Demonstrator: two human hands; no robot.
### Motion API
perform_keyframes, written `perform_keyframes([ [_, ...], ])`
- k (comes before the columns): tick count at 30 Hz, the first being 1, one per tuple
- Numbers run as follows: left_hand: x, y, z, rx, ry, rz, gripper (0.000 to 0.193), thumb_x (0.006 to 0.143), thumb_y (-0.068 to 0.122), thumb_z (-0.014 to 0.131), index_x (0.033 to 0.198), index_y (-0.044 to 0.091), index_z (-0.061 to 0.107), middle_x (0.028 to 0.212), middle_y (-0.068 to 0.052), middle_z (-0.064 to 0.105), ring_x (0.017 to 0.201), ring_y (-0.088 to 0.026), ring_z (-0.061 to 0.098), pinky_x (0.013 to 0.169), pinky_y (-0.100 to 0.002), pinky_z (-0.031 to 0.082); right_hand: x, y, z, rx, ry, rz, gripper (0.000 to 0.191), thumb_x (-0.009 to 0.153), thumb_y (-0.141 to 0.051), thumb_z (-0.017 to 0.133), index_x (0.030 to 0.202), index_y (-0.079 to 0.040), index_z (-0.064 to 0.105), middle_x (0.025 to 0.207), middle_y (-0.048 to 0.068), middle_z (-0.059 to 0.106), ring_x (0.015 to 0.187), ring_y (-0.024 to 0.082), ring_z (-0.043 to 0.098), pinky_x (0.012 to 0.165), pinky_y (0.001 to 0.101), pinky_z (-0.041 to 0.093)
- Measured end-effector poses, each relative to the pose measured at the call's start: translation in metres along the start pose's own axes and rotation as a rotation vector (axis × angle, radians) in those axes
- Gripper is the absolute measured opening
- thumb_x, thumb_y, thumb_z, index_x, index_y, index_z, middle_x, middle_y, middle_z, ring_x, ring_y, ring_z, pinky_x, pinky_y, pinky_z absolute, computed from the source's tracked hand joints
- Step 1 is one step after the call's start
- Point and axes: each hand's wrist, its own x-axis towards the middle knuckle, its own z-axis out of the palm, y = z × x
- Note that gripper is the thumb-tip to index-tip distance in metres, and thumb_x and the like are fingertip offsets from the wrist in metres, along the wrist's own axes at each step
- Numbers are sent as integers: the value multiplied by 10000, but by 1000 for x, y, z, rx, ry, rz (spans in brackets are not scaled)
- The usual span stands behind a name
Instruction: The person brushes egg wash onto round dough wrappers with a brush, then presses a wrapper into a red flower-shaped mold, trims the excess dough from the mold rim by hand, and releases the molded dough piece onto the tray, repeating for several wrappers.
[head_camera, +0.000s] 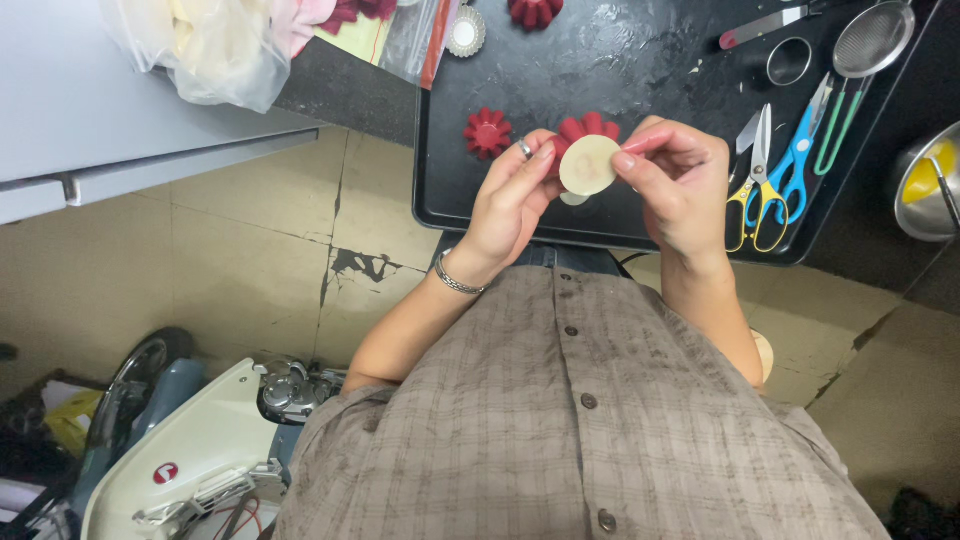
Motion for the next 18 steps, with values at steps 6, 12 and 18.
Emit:
perform_keyframes([
  [6,0,0,-1,5,-12,14,179,1134,212,503,1196,56,566,1179,-60,641,1135,-148,616,1023,-350,499,-2,-3,4,-16,-19,-77,161,992,-7,745,1089,12,618,1037,49,602,912,83,553,857,214,455],
  [12,-2,-5,2,82,-16,18,225,1135,221,492,1241,40,572,1200,-55,640,1140,-140,614,1029,-336,500,-4,-7,20,-271,-22,-242,398,961,-33,819,1246,-32,541,1291,49,492,1140,104,527,960,242,475],
  [18,-2,-2,2,46,-30,24,210,1133,208,497,1238,42,573,1194,-57,641,1146,-150,619,1035,-351,506,-1,-13,18,-185,-40,-158,417,930,-34,809,1258,-29,551,1357,90,496,1165,140,533,1005,288,476],
])
